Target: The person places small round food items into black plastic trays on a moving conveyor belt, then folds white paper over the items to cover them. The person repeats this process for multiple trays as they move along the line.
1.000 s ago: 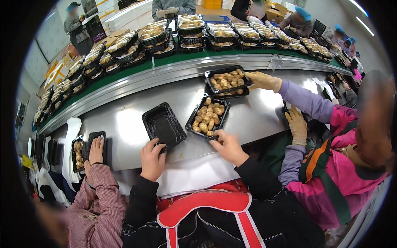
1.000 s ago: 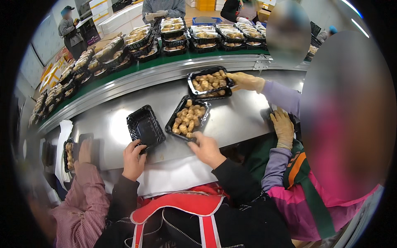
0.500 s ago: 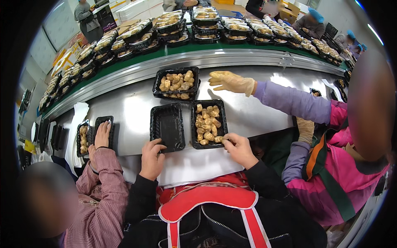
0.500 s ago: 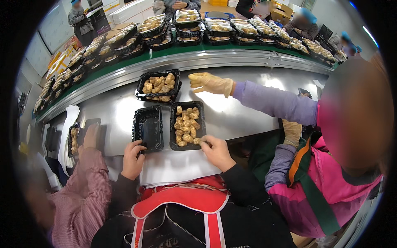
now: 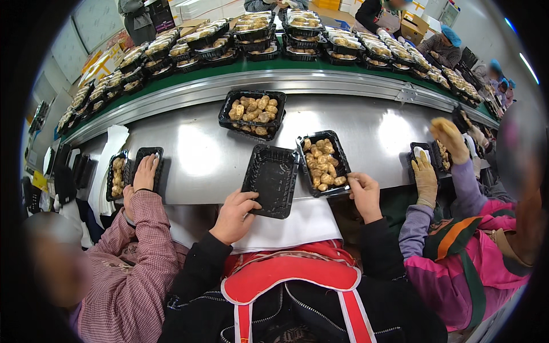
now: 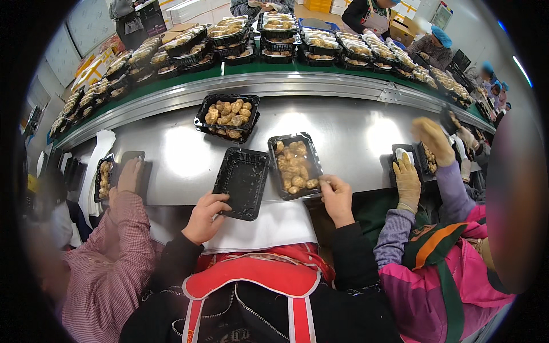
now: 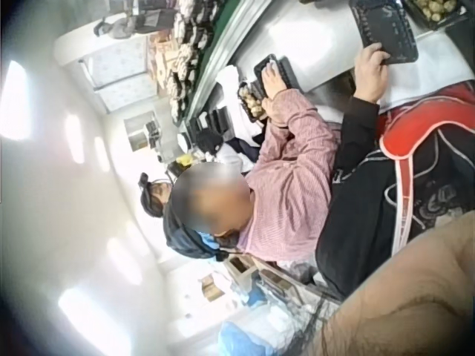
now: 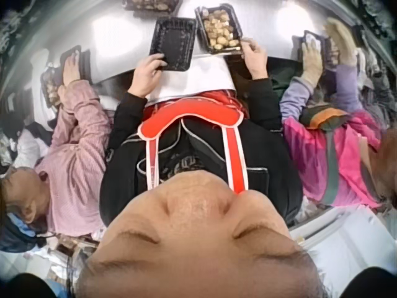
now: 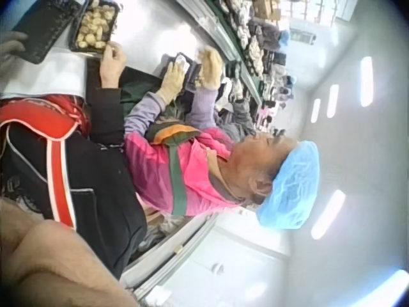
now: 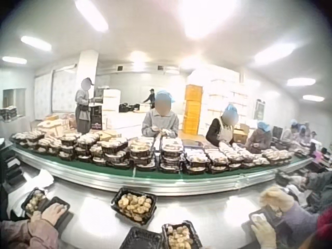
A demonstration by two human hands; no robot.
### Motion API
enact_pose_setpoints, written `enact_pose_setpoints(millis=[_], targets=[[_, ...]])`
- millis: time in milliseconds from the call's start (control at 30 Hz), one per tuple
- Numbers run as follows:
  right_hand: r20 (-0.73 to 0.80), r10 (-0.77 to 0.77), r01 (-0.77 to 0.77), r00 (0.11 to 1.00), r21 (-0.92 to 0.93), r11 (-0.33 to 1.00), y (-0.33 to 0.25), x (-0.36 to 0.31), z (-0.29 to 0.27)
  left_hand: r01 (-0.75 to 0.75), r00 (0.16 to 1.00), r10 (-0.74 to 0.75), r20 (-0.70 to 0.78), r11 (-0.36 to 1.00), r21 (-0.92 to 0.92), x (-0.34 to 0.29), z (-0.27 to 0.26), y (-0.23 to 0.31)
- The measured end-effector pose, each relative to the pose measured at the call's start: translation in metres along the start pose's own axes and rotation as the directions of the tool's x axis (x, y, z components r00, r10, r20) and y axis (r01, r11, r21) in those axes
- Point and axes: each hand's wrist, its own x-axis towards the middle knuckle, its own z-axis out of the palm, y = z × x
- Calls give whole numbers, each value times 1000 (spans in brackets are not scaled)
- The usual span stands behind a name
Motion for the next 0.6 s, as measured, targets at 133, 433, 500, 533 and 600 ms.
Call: enact_pose_setpoints(millis=[133,433,500,533,600], targets=[[-34,46,-50,998,-143,988,-4,6,-9,-86,996,86,34,996,-4,24,12,-7],[60,-577,493,815,-596,634,-40,1,1,-115,993,115,8,986,120,47,24,21],[142,-535,523,833,-519,676,-49,-7,17,-91,995,97,-38,987,132,50,17,20],[186,-561,566,807,-516,643,-54,-11,28,-70,996,77,-54,990,126,51,13,16],[245,-575,607,781,-515,605,-49,-14,43,-45,987,61,-149,993,107,57,11,-9]])
